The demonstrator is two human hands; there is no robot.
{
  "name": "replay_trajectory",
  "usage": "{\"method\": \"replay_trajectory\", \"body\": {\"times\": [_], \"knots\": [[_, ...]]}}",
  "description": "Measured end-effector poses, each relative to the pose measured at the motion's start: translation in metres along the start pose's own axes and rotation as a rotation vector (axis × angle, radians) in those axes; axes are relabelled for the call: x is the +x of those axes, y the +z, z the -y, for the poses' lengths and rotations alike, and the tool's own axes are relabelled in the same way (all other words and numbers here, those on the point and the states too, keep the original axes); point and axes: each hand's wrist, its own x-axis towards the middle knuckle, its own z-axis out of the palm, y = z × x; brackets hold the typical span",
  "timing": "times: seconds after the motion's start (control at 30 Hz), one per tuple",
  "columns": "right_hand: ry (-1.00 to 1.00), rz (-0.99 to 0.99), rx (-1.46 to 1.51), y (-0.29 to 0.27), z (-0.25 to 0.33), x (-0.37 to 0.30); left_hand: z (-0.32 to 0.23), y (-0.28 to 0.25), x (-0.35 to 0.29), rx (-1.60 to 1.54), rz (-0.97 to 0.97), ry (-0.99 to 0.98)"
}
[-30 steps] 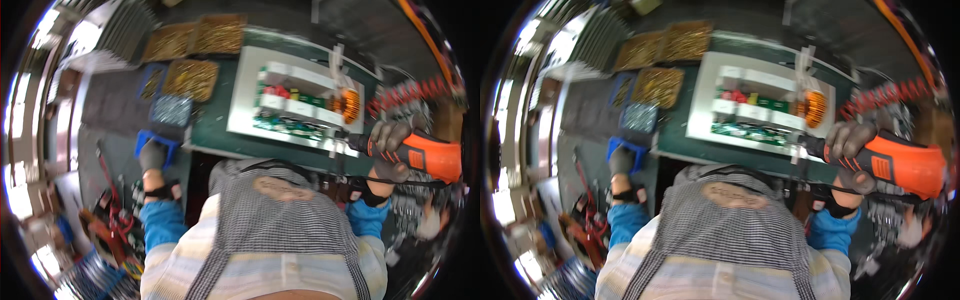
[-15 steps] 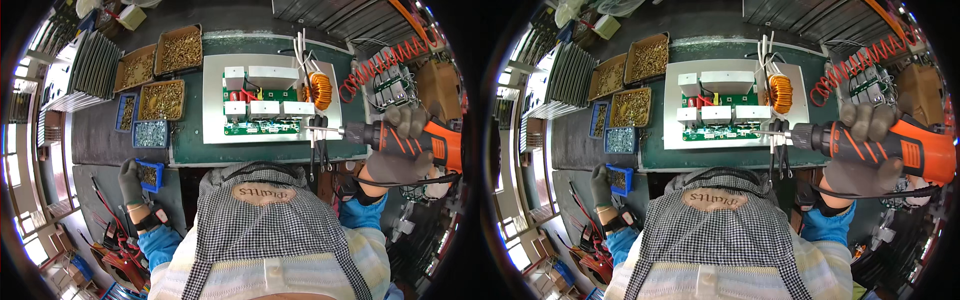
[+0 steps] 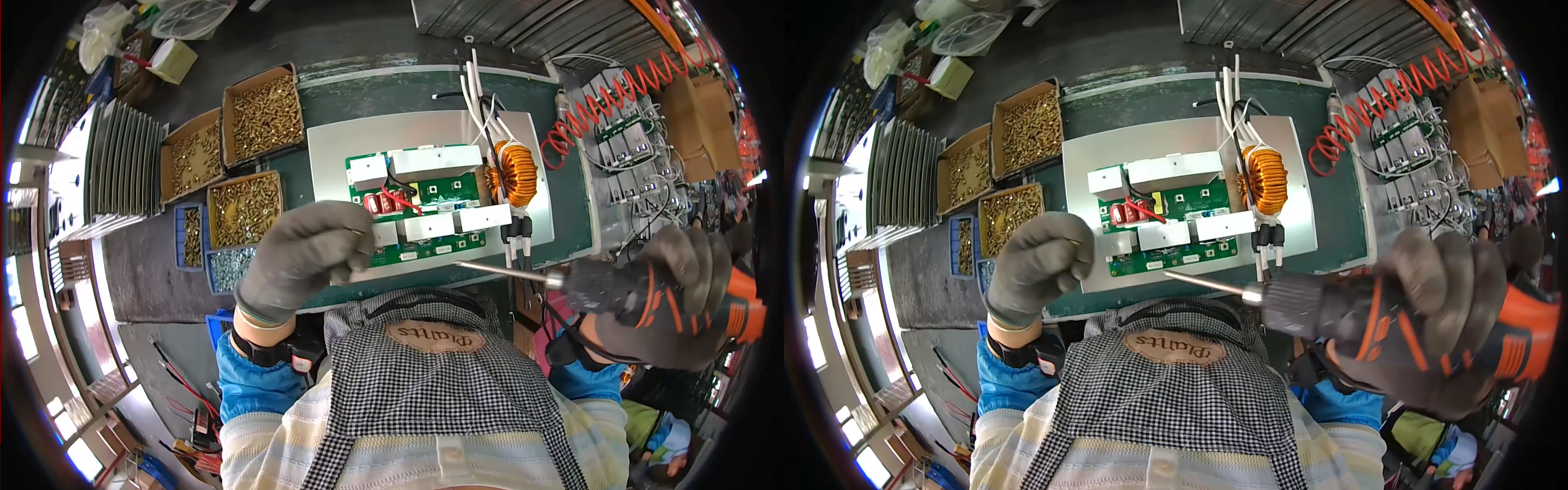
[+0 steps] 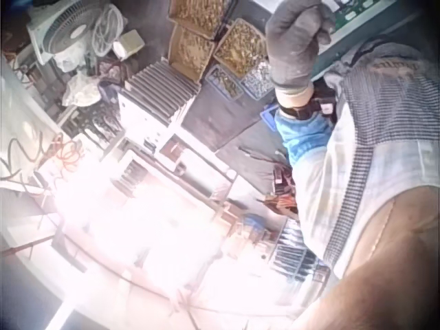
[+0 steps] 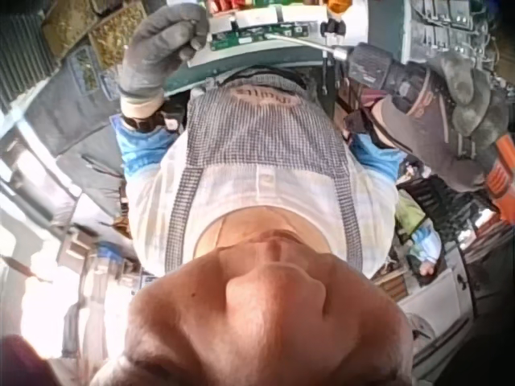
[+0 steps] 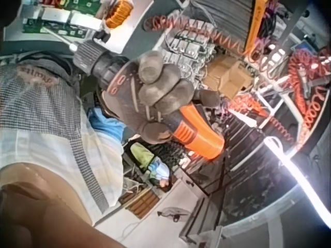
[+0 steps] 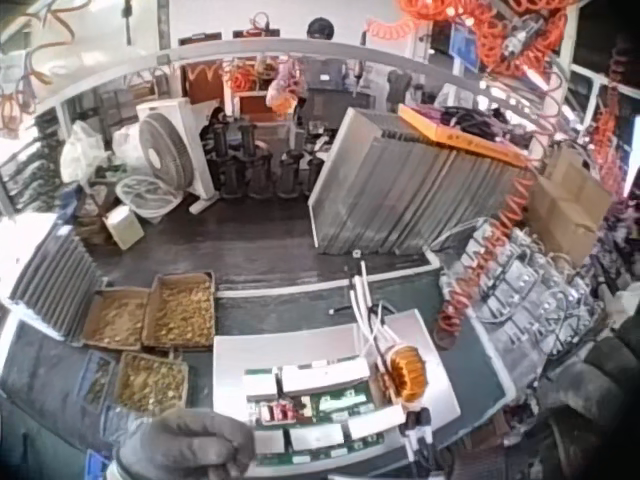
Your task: Assembling electronic circuit boards and components into a metal housing using a power screwdriver.
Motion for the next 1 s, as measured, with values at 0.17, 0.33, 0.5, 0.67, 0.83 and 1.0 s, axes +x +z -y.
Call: {"method": "replay_trajectory", "body": {"times": [0.17,0.33,0.5,0.67,0.83,1.0], "knots": [[-0.006,0.079,-0.143,-0.008,-0.023,0.009,-0.016,0.018,0.033,0.179,0.004,-0.228],[0.028,-0.012,-0.187,-0.017,-0.033,0.021,-0.025,0.003,0.046,0.247,0.089,-0.270],[-0.001,-0.030,-0.255,-0.012,-0.047,0.032,-0.019,-0.012,0.044,0.167,0.081,-0.268],[-0.076,-0.102,-0.306,-0.001,-0.067,0.038,-0.013,-0.017,0.043,0.113,0.061,-0.212],[-0.088,-0.169,-0.334,0.004,-0.080,0.040,-0.007,-0.013,0.041,0.395,-0.051,-0.093],[-0.113,-0.346,-0.413,0.003,-0.085,0.037,-0.001,-0.005,0.043,0.594,-0.101,0.017]]}}
